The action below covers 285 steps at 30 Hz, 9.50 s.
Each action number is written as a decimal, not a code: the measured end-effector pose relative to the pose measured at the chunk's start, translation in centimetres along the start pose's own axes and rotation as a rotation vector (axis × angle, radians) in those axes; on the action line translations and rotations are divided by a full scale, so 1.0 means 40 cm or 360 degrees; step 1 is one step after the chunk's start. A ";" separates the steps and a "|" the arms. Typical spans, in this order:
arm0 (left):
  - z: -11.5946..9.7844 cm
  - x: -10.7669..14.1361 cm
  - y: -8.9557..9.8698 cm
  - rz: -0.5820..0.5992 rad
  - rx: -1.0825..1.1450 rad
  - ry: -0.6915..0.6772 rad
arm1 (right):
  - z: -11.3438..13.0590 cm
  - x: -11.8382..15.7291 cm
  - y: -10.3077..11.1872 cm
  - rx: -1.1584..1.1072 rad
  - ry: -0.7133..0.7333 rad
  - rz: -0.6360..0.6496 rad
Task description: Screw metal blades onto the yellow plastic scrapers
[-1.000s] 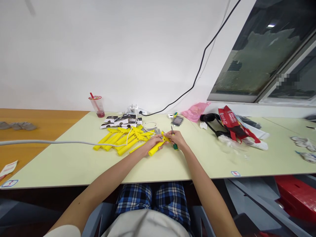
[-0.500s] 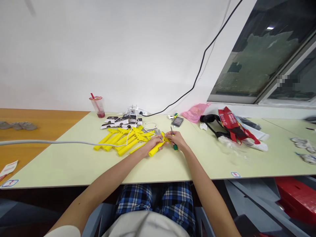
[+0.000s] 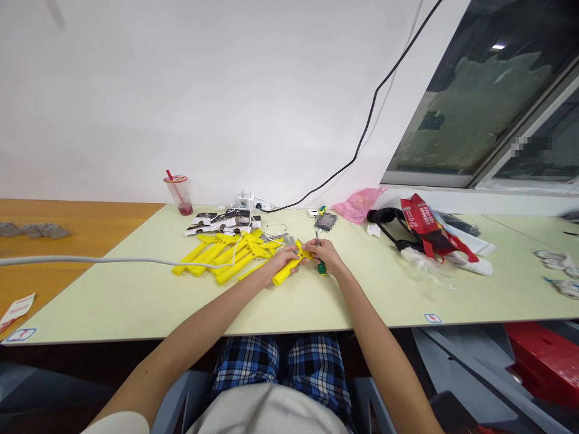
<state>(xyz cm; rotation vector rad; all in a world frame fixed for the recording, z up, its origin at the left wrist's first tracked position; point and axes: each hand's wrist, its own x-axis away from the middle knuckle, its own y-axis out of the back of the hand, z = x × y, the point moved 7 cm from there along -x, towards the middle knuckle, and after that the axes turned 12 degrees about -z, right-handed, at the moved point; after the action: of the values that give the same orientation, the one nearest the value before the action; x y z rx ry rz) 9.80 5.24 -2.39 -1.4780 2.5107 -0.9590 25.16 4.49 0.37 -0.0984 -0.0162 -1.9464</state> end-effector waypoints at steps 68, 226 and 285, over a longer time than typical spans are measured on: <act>-0.050 0.001 0.030 -0.0225 0.0390 -0.0102 | -0.034 -0.071 0.061 -0.0250 -0.0340 -0.0118; -0.034 0.024 -0.004 -0.0179 0.0003 -0.0089 | -0.008 -0.007 0.066 0.0292 0.0154 0.0252; -0.042 0.070 0.019 -0.0080 0.0243 0.0309 | 0.536 -0.021 -0.119 0.0817 0.1298 0.0638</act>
<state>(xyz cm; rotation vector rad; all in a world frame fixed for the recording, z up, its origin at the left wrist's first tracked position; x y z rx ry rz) 7.12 4.03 -0.78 -1.4738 2.4692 -1.3301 22.35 8.26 21.82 0.9556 0.0412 -1.4116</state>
